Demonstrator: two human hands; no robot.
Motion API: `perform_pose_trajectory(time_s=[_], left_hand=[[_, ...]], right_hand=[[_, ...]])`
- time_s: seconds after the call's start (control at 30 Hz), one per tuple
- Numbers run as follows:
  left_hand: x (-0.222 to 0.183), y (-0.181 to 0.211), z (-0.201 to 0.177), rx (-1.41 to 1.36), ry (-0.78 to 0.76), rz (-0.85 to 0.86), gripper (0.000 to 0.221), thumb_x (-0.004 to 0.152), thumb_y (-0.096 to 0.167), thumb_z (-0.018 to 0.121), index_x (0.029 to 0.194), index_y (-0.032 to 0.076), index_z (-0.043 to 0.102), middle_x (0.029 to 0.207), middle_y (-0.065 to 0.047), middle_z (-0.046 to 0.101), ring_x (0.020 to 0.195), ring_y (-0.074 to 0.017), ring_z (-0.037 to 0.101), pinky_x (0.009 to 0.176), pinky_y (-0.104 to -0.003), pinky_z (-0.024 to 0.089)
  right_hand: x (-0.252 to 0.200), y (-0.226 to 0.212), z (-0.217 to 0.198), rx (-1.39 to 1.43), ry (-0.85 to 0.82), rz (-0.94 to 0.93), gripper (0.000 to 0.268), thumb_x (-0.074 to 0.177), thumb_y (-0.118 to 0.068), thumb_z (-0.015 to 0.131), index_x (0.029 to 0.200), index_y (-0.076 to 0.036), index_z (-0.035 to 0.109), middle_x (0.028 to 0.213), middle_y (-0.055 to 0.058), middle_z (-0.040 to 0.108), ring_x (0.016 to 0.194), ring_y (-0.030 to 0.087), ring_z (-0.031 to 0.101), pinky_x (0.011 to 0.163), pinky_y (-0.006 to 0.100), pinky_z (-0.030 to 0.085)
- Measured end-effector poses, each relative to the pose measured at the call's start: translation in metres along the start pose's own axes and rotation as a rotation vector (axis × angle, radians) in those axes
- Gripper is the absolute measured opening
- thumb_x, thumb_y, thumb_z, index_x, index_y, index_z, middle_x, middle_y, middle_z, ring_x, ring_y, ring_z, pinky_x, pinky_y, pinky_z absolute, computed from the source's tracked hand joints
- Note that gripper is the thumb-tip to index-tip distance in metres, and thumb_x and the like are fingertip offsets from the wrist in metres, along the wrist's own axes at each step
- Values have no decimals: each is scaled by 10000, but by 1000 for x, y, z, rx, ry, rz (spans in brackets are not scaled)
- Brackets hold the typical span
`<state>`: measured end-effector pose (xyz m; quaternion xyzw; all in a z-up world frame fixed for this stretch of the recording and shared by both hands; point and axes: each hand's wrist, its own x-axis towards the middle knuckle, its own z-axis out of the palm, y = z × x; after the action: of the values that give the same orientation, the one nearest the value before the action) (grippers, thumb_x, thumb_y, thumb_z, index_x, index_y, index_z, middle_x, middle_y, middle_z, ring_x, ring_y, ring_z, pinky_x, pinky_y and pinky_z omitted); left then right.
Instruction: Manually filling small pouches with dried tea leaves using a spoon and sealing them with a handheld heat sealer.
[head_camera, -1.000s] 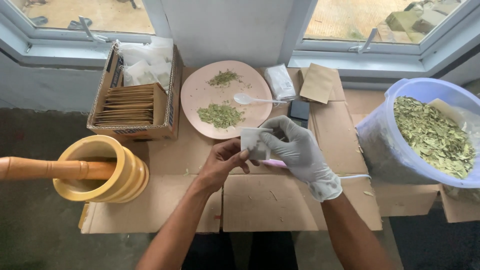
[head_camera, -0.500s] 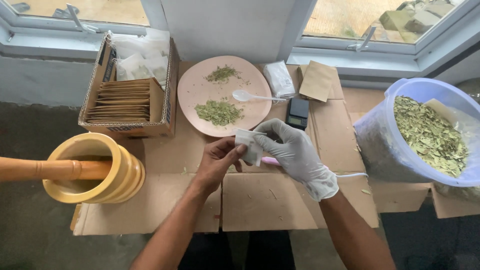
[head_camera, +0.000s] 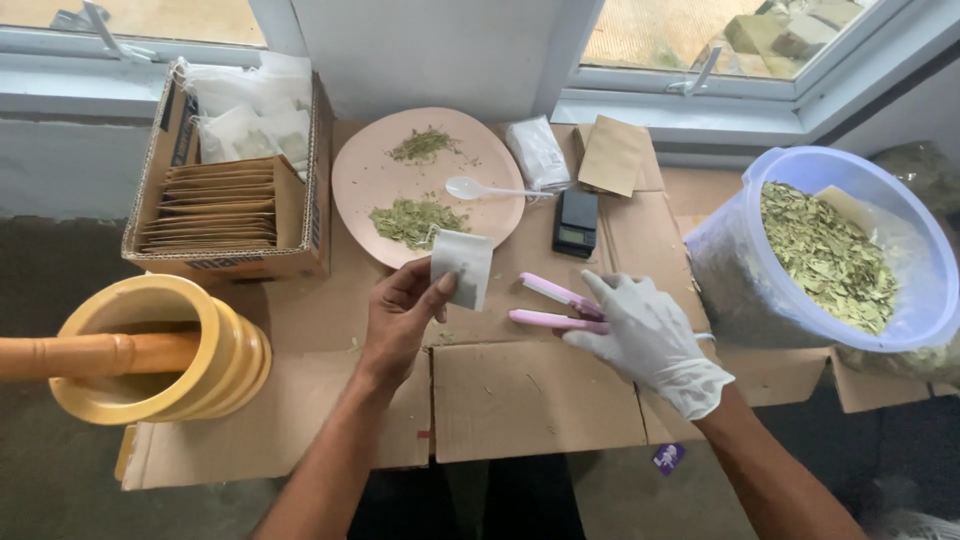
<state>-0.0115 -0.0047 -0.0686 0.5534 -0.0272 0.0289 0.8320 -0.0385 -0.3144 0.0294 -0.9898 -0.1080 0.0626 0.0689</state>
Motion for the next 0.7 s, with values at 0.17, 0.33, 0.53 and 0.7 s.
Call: perform_pose_trajectory(time_s=[0.17, 0.33, 0.53, 0.7], left_hand=[[-1, -2, 6, -52, 13, 45, 511, 990, 103, 873, 1468, -7, 730, 1071, -144, 841, 957, -169, 759, 803, -318, 669], [-2, 7, 13, -107, -22, 54, 568, 963, 52, 888, 1502, 9, 714, 1136, -190, 853, 950, -166, 766, 798, -340, 687], [-7, 27, 19, -114, -103, 61, 776, 977, 49, 860, 1681, 88, 538, 1310, -214, 810, 1008, -175, 758, 865, -372, 707], [-7, 24, 15, -115, -152, 110, 815, 973, 23, 852, 1705, 113, 506, 1466, -225, 732, 1177, -215, 743, 1008, -439, 676]], right_hand=[[4, 6, 22, 5, -51, 14, 934, 824, -548, 905, 1612, -155, 592, 1448, 196, 701, 1390, 519, 632, 1085, 666, 604], [10, 13, 36, -33, -64, 60, 873, 860, -582, 871, 1622, -263, 589, 1445, 122, 698, 1410, 458, 637, 1087, 611, 621], [16, 12, 34, -16, -107, 98, 843, 852, -595, 888, 1603, -328, 613, 1440, 91, 698, 1412, 415, 642, 1093, 578, 634], [12, -1, 24, 62, -133, 128, 847, 877, -571, 883, 1619, -287, 589, 1463, 144, 687, 1431, 448, 622, 1121, 611, 618]])
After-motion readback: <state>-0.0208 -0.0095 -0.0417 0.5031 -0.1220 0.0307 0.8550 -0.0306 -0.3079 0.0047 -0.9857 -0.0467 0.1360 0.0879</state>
